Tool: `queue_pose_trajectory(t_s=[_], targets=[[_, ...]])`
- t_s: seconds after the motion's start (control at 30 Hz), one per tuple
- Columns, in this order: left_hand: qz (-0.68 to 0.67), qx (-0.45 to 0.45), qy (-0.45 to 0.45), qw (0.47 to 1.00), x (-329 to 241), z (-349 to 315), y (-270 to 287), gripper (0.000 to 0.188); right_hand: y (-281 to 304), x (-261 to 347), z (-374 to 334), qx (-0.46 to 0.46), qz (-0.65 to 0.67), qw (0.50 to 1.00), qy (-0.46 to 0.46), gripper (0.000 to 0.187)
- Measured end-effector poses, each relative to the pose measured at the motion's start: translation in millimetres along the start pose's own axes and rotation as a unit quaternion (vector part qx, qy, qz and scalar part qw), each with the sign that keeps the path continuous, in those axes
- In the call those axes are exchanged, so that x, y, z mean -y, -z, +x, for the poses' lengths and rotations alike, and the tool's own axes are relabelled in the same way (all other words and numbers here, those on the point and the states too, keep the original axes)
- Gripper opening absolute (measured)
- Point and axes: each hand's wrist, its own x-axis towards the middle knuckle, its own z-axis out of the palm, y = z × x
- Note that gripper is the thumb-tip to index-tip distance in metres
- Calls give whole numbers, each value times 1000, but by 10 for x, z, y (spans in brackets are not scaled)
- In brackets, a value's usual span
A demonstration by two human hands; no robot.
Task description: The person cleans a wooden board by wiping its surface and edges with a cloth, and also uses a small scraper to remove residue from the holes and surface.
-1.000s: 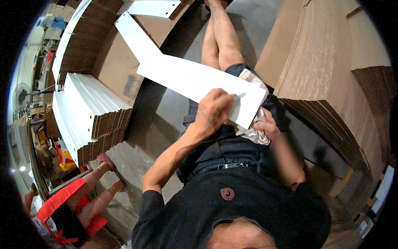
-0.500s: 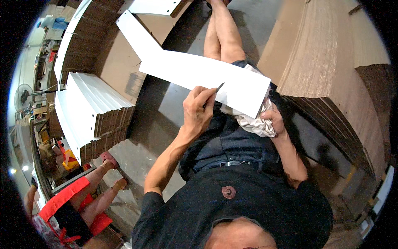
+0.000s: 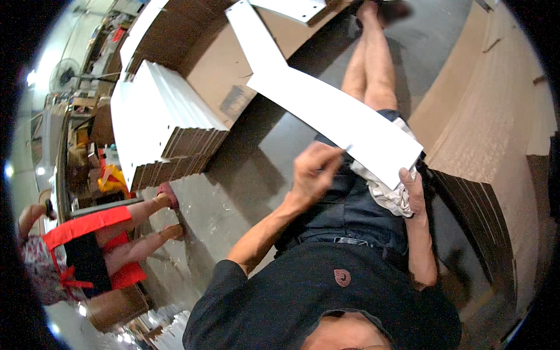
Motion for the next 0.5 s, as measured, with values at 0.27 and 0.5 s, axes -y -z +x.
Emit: queue_pose_trajectory(t_s=[0.27, 0.5], targets=[[127, -161, 293, 934, 1932, -738, 655, 29, -113, -42, 77, -36, -127, 991, -9, 47], [-422, -168, 284, 845, 1548, -133, 523, 56, 67, 7, -119, -49, -100, 993, 30, 58]])
